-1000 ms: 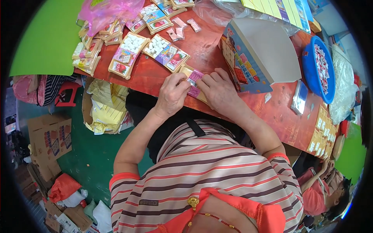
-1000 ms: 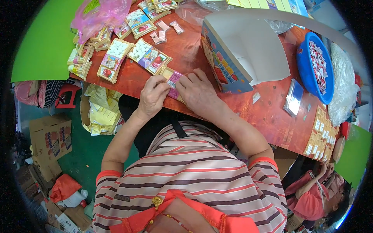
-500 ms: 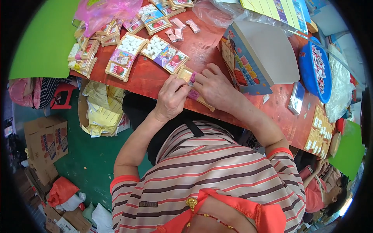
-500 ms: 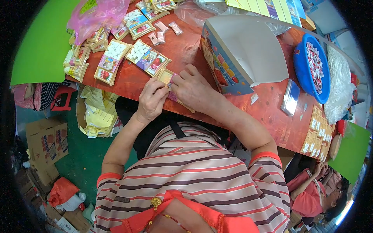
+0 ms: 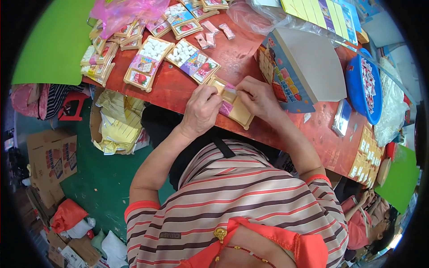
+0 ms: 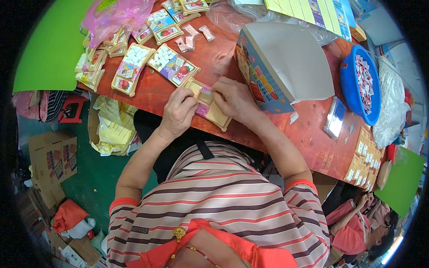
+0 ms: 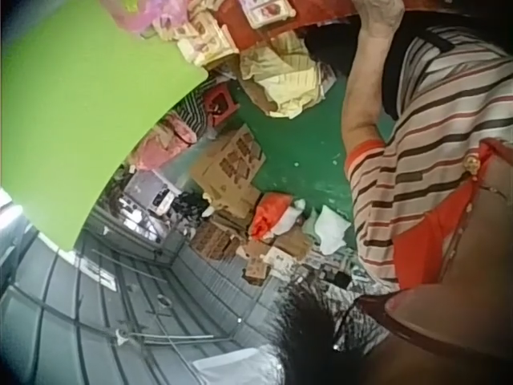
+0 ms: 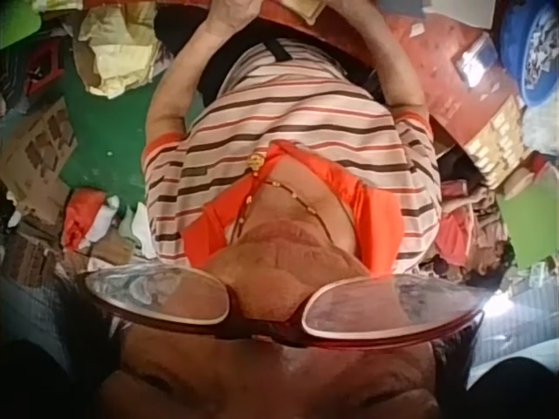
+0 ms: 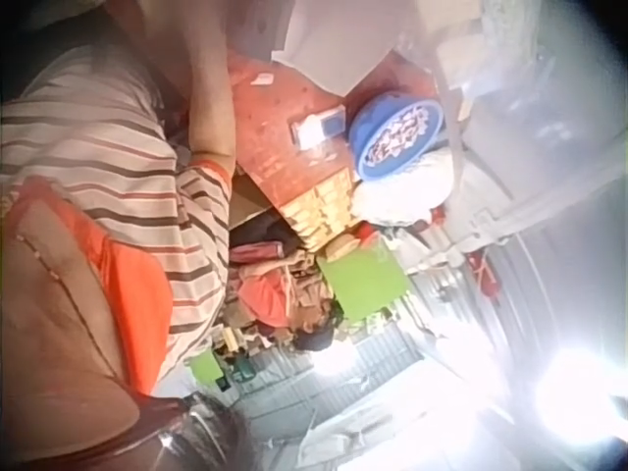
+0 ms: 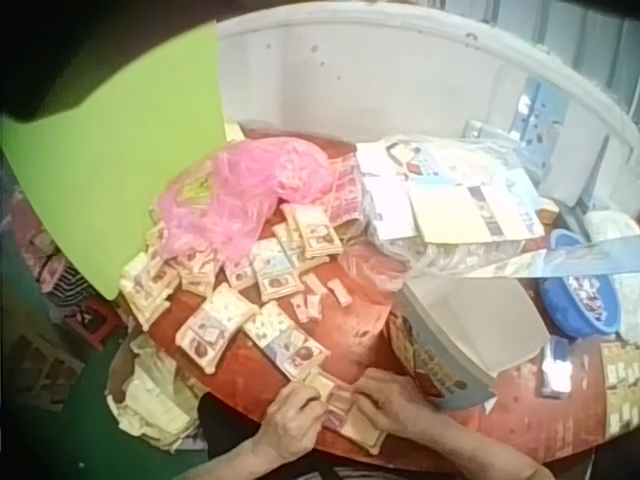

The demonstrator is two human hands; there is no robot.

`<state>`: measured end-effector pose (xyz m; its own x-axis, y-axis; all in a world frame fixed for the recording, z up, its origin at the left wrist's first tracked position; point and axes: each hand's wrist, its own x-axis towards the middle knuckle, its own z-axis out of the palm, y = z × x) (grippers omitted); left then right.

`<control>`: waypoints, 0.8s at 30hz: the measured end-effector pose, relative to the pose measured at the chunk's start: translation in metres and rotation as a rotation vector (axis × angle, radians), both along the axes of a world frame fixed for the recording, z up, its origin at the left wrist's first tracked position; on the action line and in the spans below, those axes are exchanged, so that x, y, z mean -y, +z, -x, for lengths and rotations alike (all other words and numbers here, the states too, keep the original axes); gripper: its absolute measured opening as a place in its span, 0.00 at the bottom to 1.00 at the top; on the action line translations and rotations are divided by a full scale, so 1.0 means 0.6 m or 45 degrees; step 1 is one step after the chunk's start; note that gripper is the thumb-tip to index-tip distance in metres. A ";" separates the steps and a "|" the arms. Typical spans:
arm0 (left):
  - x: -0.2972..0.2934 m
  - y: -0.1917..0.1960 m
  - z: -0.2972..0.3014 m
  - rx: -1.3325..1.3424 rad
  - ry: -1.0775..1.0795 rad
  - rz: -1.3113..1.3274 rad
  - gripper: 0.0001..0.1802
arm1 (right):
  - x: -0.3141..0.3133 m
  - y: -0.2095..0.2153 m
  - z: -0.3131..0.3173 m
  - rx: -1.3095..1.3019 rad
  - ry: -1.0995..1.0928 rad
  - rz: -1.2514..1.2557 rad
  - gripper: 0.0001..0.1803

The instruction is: Folding cardboard boxes and filling them with individually wrapped biscuit packets.

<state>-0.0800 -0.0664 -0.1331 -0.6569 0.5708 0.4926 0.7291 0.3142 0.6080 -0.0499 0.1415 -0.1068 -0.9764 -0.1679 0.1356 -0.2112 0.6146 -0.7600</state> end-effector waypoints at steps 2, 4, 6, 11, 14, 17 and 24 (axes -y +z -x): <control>-0.004 0.004 0.000 -0.009 0.015 0.025 0.08 | -0.004 -0.002 -0.005 -0.097 0.042 -0.068 0.04; -0.008 0.008 0.000 0.018 0.040 0.074 0.08 | -0.002 0.000 -0.014 -0.193 0.082 -0.136 0.05; -0.010 0.011 0.001 0.033 0.042 0.096 0.08 | 0.010 0.004 -0.023 -0.369 0.110 -0.303 0.08; -0.016 0.014 -0.002 0.061 0.056 0.115 0.07 | 0.018 0.007 -0.033 -0.498 0.165 -0.509 0.10; -0.016 0.010 -0.004 0.067 0.065 0.094 0.07 | 0.018 -0.004 -0.036 -0.608 0.226 -0.592 0.11; -0.017 0.007 -0.006 0.054 0.066 0.085 0.04 | 0.016 -0.010 -0.037 -0.690 0.318 -0.664 0.09; -0.019 -0.003 -0.006 -0.003 0.078 0.078 0.04 | 0.028 -0.002 -0.036 -0.776 0.446 -0.742 0.05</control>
<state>-0.0761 -0.0552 -0.1349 -0.6903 0.5588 0.4596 0.7088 0.3951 0.5844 -0.0281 0.1246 -0.1082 -0.6438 -0.6446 0.4123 -0.7211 0.6914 -0.0450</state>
